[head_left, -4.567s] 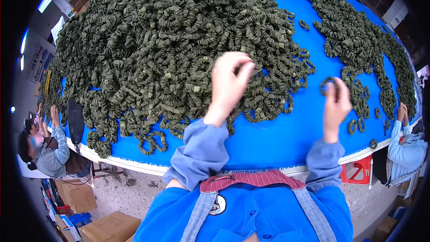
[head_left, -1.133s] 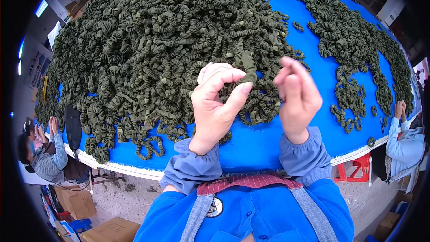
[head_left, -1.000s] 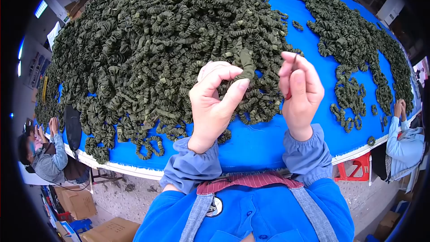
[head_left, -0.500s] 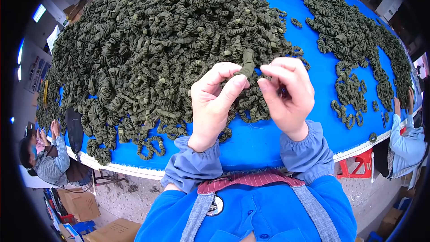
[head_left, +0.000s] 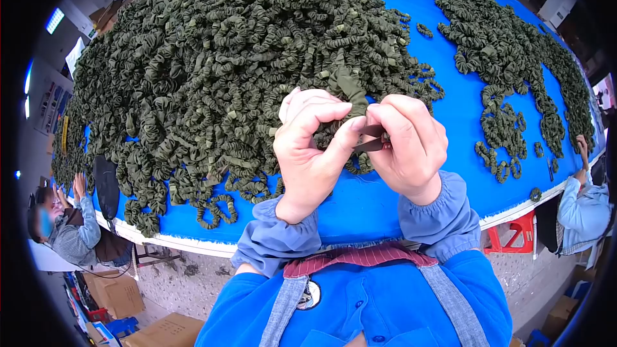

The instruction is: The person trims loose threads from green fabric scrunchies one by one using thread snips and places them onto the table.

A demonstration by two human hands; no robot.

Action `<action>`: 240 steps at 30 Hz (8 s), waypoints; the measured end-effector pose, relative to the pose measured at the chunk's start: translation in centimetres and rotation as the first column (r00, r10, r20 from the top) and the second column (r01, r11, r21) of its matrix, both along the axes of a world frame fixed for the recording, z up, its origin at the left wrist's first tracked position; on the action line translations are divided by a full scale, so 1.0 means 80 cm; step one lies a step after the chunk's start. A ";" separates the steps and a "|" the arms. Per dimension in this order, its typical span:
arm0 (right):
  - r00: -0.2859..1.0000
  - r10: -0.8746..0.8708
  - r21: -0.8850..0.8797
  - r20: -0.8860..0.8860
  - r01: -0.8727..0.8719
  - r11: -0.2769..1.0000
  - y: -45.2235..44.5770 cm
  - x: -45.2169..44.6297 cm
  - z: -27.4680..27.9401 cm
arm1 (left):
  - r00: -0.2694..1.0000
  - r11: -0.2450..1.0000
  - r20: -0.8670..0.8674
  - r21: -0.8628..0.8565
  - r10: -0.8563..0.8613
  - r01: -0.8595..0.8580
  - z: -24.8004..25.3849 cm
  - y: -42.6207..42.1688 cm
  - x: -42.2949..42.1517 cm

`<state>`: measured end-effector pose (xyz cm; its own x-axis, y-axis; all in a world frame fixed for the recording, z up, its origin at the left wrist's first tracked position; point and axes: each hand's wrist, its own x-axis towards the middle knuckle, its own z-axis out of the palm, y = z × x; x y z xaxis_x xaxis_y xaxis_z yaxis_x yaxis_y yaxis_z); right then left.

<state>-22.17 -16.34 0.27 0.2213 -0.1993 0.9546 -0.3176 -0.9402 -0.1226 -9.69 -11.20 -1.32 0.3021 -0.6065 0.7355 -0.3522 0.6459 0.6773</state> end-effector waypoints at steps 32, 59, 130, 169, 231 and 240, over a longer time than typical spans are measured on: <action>0.834 0.280 0.627 0.475 -0.544 0.558 -0.008 -0.012 -0.005 | 0.840 0.901 -0.519 0.275 -0.156 0.337 0.019 0.007 -0.008; 0.949 0.251 0.800 0.190 -0.298 0.521 -0.020 -0.014 -0.008 | 0.764 0.903 -0.545 0.031 -0.345 0.429 -0.007 -0.013 -0.005; 0.792 0.298 0.719 0.533 -0.609 0.336 -0.004 0.032 -0.017 | 0.849 0.900 -0.474 0.223 -0.234 0.373 -0.005 -0.019 0.020; 0.880 0.227 0.778 0.418 -0.475 0.410 -0.013 -0.007 0.017 | 0.735 0.835 -0.605 0.200 -0.307 0.513 0.007 -0.007 0.029; 0.957 0.208 0.186 -0.203 -0.171 0.968 -0.023 -0.018 0.006 | 0.984 0.995 0.174 0.101 -0.029 0.011 0.012 -0.005 0.015; 0.976 0.200 0.382 -0.089 -0.152 0.912 -0.019 -0.023 0.013 | 0.991 0.987 0.101 0.144 -0.091 0.076 0.009 -0.005 0.016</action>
<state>-23.99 -17.87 1.30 0.3970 -0.4801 0.7822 -0.1864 -0.8767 -0.4435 -8.38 -11.59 -0.59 0.1705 -0.7249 0.6674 -0.3763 0.5781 0.7240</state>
